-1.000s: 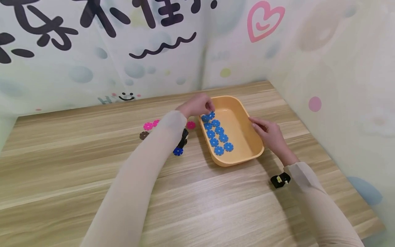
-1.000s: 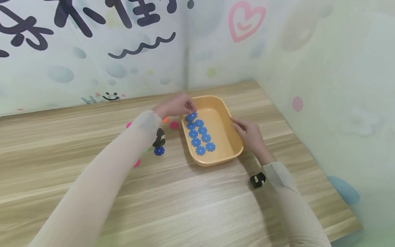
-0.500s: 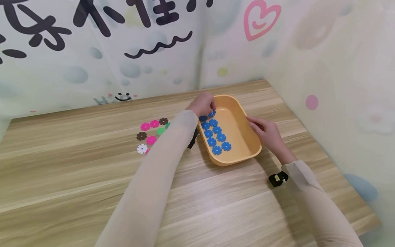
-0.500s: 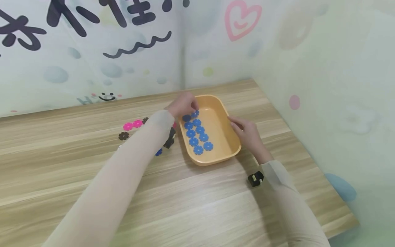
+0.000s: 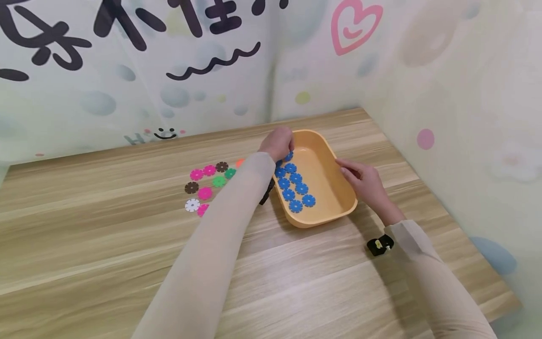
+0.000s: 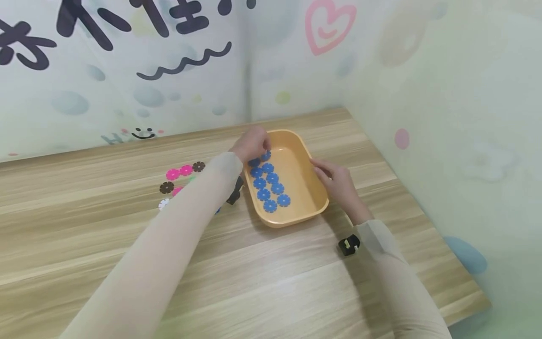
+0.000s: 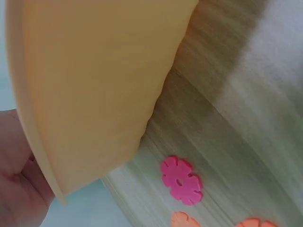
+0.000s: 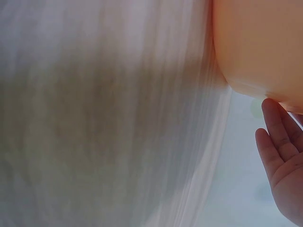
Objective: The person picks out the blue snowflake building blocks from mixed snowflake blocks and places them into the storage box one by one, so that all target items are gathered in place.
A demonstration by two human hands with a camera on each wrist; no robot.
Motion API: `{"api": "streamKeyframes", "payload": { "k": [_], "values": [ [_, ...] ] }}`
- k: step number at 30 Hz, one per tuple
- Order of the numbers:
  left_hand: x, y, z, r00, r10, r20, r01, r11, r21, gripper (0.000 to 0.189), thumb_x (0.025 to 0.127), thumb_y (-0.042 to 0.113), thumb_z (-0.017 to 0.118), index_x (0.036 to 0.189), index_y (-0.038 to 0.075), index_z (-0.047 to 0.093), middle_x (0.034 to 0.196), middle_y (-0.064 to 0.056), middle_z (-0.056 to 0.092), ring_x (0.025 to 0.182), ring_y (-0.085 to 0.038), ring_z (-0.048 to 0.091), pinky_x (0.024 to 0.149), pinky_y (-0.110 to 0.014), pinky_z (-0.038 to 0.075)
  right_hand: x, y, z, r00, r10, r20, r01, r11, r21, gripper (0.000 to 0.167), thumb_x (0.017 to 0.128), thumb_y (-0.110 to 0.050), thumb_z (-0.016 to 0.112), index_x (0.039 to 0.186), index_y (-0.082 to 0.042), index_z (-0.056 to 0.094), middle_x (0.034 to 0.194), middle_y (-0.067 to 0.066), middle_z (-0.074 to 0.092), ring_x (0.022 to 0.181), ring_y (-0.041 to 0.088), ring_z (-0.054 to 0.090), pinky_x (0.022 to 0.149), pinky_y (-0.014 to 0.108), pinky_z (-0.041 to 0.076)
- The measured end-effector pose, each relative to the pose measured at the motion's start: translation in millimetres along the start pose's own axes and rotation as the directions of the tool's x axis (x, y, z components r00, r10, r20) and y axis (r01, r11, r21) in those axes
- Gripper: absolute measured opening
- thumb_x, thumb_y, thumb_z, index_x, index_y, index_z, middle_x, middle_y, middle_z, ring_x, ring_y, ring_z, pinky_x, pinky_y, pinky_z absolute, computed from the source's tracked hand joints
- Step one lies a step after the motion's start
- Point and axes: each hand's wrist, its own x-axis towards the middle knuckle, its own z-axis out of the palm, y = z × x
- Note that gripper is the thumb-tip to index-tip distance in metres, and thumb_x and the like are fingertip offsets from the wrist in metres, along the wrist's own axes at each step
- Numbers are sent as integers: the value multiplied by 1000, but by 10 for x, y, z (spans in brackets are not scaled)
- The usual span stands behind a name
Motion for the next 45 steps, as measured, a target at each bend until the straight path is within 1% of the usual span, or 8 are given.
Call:
{"api": "streamKeyframes", "payload": {
  "k": [11, 15, 24, 32, 36, 39, 43, 45],
  "values": [
    [-13, -11, 58, 999, -11, -39, 14, 997, 81, 25, 84, -8, 51, 64, 6, 58, 69, -4, 53, 67, -16, 47, 61, -25, 42, -7, -56, 20, 1000, -6, 3, 6, 1000, 11, 31, 93, -9, 52, 121, 3, 57, 121, 19, 56, 109, 29, 54, 78, 12, 44],
    [-18, 2, 72, 998, -48, -36, 52, 991, 126, 23, 86, -7, 50, 68, 5, 58, 72, -5, 55, 67, -16, 48, 60, -26, 42, -5, -56, 28, 1000, -5, 7, 5, 1000, 5, 31, 94, -10, 51, 121, 2, 57, 121, 17, 56, 109, 27, 54, 80, 17, 46],
    [-45, -24, 84, 998, -59, -30, 64, 978, 200, 16, 88, -6, 49, 79, 5, 57, 77, -5, 52, 69, -16, 47, 61, -25, 42, 30, -44, 57, 1000, -7, 19, 7, 1000, -1, 31, 94, -13, 51, 122, 0, 57, 121, 17, 56, 109, 27, 55, 79, 19, 47],
    [-112, -51, -19, 1000, -27, 1, 27, 988, 154, 21, 84, -7, 51, 70, 8, 49, 67, -1, 42, 64, -15, 40, 57, -23, 35, 36, -32, 55, 999, -6, 34, 6, 1000, -3, 31, 94, -13, 51, 122, -1, 57, 121, 17, 56, 107, 25, 55, 76, 13, 45],
    [-242, -53, -154, 1000, 22, -10, -21, 998, 53, 18, 84, -3, 52, 69, 7, 55, 66, -1, 44, 60, -14, 38, 55, -23, 32, 42, -32, 23, 998, 0, 61, 1, 1000, -10, 32, 94, -14, 52, 122, 0, 57, 121, 18, 56, 106, 26, 56, 75, 10, 44],
    [-418, -60, -270, 999, 45, -28, -46, 998, -44, 13, 86, 3, 52, 80, 5, 64, 75, -1, 52, 65, -13, 44, 58, -22, 37, 40, -34, -30, 996, 6, 93, -4, 1000, -14, 33, 94, -15, 52, 122, 0, 57, 119, 18, 57, 104, 27, 57, 74, 11, 44],
    [-729, -153, -415, 998, 16, -53, -24, 988, -151, 20, 91, 15, 53, 104, 5, 64, 95, -3, 59, 80, -14, 53, 73, -25, 45, 65, -57, -138, 987, 13, 158, -7, 999, -39, 35, 94, -17, 52, 123, 1, 55, 117, 20, 58, 102, 30, 58, 81, 28, 48],
    [-890, -260, -471, 997, -19, -70, 6, 983, -186, 23, 92, 18, 54, 108, 4, 62, 98, -5, 60, 84, -16, 54, 76, -27, 46, 107, -87, -204, 983, 17, 185, -1, 997, -82, 37, 94, -19, 51, 125, 1, 53, 121, 21, 55, 105, 34, 55, 86, 41, 46]
  ]
}}
